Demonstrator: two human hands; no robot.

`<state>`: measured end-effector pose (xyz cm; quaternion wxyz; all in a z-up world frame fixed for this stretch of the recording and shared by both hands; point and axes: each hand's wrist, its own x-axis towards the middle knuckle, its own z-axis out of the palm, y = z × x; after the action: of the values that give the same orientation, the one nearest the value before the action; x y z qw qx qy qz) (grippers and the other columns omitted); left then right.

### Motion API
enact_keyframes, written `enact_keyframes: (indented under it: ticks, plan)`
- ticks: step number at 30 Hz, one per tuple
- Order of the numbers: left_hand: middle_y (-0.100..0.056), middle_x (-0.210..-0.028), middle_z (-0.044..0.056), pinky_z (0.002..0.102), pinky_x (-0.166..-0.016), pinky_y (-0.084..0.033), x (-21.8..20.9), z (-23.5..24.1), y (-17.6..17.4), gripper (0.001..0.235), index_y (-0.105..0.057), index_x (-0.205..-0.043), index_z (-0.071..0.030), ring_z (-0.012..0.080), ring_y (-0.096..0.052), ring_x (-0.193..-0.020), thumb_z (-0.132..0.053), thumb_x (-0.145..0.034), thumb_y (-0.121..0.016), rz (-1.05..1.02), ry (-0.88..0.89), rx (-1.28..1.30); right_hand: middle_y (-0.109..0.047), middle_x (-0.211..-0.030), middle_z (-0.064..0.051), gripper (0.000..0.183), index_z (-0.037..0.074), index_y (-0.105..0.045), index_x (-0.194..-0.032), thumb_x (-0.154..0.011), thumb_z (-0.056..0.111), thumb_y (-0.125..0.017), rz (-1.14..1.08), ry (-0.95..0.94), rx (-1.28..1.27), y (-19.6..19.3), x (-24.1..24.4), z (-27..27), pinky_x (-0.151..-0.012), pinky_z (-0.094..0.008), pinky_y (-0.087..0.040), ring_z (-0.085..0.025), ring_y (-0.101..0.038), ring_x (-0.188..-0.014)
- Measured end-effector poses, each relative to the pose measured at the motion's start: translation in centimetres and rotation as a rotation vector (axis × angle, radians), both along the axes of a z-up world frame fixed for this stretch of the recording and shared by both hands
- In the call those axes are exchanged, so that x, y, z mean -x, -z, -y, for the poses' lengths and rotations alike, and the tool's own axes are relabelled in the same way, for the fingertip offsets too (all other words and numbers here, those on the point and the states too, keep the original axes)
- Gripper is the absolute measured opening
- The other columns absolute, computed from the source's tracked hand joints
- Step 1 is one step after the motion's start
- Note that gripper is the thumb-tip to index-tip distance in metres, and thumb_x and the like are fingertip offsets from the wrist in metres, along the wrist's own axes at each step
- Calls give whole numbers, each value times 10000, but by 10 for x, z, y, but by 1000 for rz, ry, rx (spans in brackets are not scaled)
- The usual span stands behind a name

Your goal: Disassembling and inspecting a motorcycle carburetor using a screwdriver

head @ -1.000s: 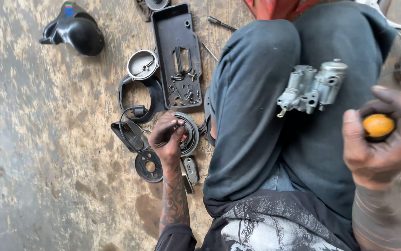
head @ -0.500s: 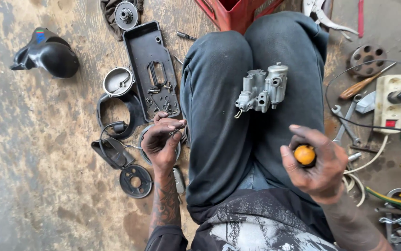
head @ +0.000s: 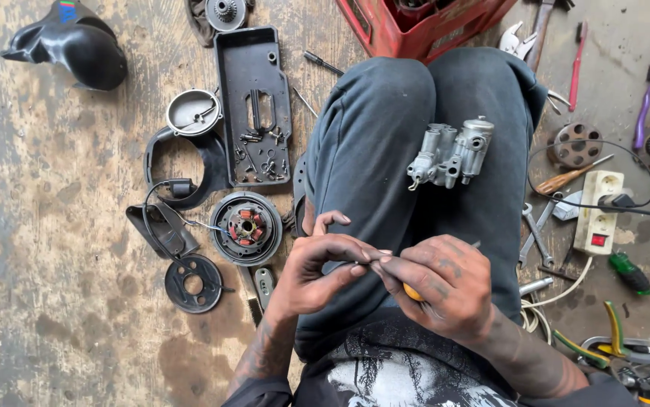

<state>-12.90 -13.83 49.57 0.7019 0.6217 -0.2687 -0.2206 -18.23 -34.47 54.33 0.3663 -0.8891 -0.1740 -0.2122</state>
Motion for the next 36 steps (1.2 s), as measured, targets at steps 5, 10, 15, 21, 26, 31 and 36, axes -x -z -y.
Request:
enact_keyframes:
  ticks: [5,10,15,21,26,31,36]
  plan:
    - [-783,-1056,65,443,-1203,-302,5,-7,3,98,-673,-972,-138,157,-755,-997,-105,-899,-730,-91,-55,100,-706,-780,-47,188,42,-690,-853,-739,16,-836,-204,103,-60,5,19,17,-576,-292,-503,-158,-625,-602]
    - [-790,-1022,57,393,-1163,-348,-4,-15,8,111,-694,-986,-142,137,-754,-953,-122,-898,-758,-37,-165,130,-708,-759,-152,96,-57,-677,-785,-757,-20,-761,-320,333,-131,9,58,66,-510,-255,-467,-174,-581,-534]
    - [-706,-1007,105,303,-864,-545,-26,-5,-11,139,-708,-937,1,197,-669,-924,27,-812,-763,81,-353,-105,-748,-954,-95,701,8,-627,-1543,-857,70,-756,-711,731,323,-8,80,96,-662,-394,-511,-278,-660,-713]
    - [-758,-969,4,320,-977,-461,-54,35,-19,226,-715,-983,-71,152,-663,-847,38,-800,-791,325,-311,-242,-691,-705,-75,318,-12,-751,-1094,-786,57,-790,-718,635,-85,-1,85,89,-469,-247,-400,-138,-533,-527]
    - [-751,-979,-33,370,-1029,-369,-70,59,-6,180,-732,-979,-108,132,-654,-857,-37,-824,-789,630,-233,-356,-696,-728,-51,339,0,-736,-1128,-791,23,-770,-703,606,-100,-4,74,86,-537,-242,-445,-127,-552,-568]
    - [-743,-969,-62,381,-1021,-333,-74,65,-3,130,-749,-957,-132,124,-637,-887,-94,-845,-803,685,-182,-373,-680,-716,-48,369,-1,-721,-1158,-792,5,-775,-695,597,-111,3,76,97,-538,-242,-440,-124,-561,-561]
    - [-726,-1000,-50,418,-1036,-335,-75,62,0,175,-733,-981,-125,143,-626,-921,-58,-829,-787,749,-195,-416,-681,-757,-65,397,-10,-713,-1187,-796,-12,-779,-678,631,-126,7,77,100,-551,-245,-436,-125,-527,-598]
